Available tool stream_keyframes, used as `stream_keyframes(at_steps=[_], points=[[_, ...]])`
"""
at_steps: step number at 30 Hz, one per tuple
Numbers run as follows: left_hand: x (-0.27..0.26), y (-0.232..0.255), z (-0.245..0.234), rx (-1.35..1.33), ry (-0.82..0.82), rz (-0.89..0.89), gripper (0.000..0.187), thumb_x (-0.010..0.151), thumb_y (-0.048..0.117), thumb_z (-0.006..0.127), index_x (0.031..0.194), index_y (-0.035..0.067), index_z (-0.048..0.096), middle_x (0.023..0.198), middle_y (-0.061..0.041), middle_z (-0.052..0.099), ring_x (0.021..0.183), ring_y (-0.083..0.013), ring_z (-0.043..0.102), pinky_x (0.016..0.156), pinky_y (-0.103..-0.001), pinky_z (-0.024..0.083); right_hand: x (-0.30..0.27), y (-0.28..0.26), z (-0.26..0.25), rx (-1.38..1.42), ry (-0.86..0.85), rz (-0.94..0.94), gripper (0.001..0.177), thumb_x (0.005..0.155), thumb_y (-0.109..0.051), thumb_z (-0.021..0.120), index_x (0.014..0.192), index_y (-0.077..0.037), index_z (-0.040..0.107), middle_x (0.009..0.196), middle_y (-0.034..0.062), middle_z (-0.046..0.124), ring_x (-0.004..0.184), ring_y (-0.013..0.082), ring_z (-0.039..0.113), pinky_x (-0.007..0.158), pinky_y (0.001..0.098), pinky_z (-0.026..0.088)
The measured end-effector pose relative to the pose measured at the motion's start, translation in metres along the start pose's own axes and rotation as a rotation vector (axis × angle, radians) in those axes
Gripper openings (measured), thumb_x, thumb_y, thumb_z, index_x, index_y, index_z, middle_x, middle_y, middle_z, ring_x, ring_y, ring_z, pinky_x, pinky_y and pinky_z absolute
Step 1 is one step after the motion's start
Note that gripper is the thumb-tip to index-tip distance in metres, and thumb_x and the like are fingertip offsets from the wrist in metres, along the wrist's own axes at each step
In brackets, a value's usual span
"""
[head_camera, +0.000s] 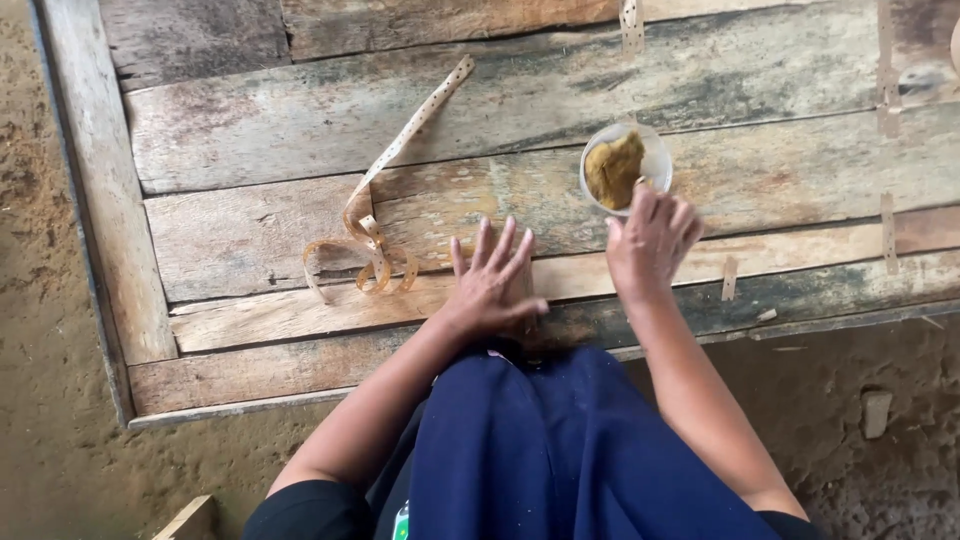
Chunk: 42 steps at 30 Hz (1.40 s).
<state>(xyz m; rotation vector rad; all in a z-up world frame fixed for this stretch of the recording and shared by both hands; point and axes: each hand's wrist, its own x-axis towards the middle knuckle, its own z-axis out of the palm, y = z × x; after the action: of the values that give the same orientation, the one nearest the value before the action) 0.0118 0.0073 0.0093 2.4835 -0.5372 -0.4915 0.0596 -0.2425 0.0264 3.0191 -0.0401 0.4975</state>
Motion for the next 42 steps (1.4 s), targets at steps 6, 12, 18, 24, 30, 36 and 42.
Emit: stream_keyframes(at_steps=[6,12,18,24,30,36,42], points=[[-0.028,0.0,0.02,0.17,0.493,-0.071,0.072,0.09,0.026,0.065,0.156,0.009,0.042,0.17,-0.016,0.019,0.153,-0.0501,0.012,0.116,-0.072,0.014,-0.036,-0.049,-0.02,0.603,0.287,-0.23,0.026,0.095,-0.012,0.073,0.116,-0.004,0.06,0.114,0.0146,0.063,0.107,0.0365,0.053,0.096,0.049,0.042],[-0.044,-0.035,0.058,0.292,0.441,-0.091,0.069,0.102,0.057,0.038,0.159,0.018,0.037,0.171,-0.007,0.023,0.156,-0.0419,0.012,0.116,-0.068,0.015,-0.008,-0.109,0.012,0.549,0.164,-0.328,0.03,0.104,-0.03,0.064,0.131,-0.017,0.059,0.131,0.0175,0.047,0.13,0.045,0.049,0.105,0.0595,0.044],[-0.043,-0.043,0.066,0.325,0.533,-0.078,0.07,0.1,0.062,0.037,0.157,0.021,0.041,0.168,-0.005,0.03,0.155,-0.0402,0.019,0.11,-0.067,0.027,0.011,-0.148,0.065,0.355,0.507,-0.458,0.035,0.11,-0.043,0.04,0.12,-0.013,0.057,0.153,0.0278,0.046,0.145,0.0508,0.039,0.117,0.0708,0.014],[-0.047,-0.036,0.051,0.269,0.515,-0.083,0.064,0.103,0.056,0.037,0.157,0.02,0.041,0.168,-0.004,0.03,0.156,-0.0392,0.018,0.106,-0.068,0.031,0.036,-0.148,0.038,0.444,0.275,-0.281,0.047,0.11,-0.052,0.03,0.132,-0.016,0.052,0.168,0.0231,0.016,0.157,0.0426,0.01,0.122,0.0663,0.003],[-0.046,-0.036,0.055,0.317,0.613,-0.077,0.057,0.105,0.049,0.035,0.154,0.021,0.045,0.166,-0.004,0.035,0.156,-0.0372,0.022,0.108,-0.067,0.028,0.029,-0.147,0.086,0.348,0.284,-0.378,0.036,0.11,-0.046,0.048,0.125,-0.015,0.057,0.166,0.0229,0.03,0.155,0.0414,0.024,0.123,0.0567,-0.001],[-0.044,-0.039,0.05,0.26,0.487,-0.113,0.058,0.105,0.039,0.034,0.161,0.022,0.033,0.169,-0.002,0.028,0.157,-0.0368,0.015,0.115,-0.069,0.018,0.033,-0.141,0.025,0.382,0.154,-0.207,0.028,0.112,-0.032,0.048,0.132,-0.013,0.051,0.168,0.0228,0.017,0.157,0.0438,0.017,0.122,0.0645,0.012],[-0.043,-0.042,0.056,0.232,0.331,-0.161,0.063,0.106,0.038,0.032,0.164,0.018,0.021,0.172,-0.003,0.017,0.158,-0.0344,0.007,0.116,-0.067,0.019,-0.027,-0.141,0.069,0.31,0.283,-0.491,0.034,0.097,-0.019,0.051,0.13,-0.011,0.054,0.164,0.0257,0.03,0.152,0.0499,0.026,0.118,0.0704,0.016]])
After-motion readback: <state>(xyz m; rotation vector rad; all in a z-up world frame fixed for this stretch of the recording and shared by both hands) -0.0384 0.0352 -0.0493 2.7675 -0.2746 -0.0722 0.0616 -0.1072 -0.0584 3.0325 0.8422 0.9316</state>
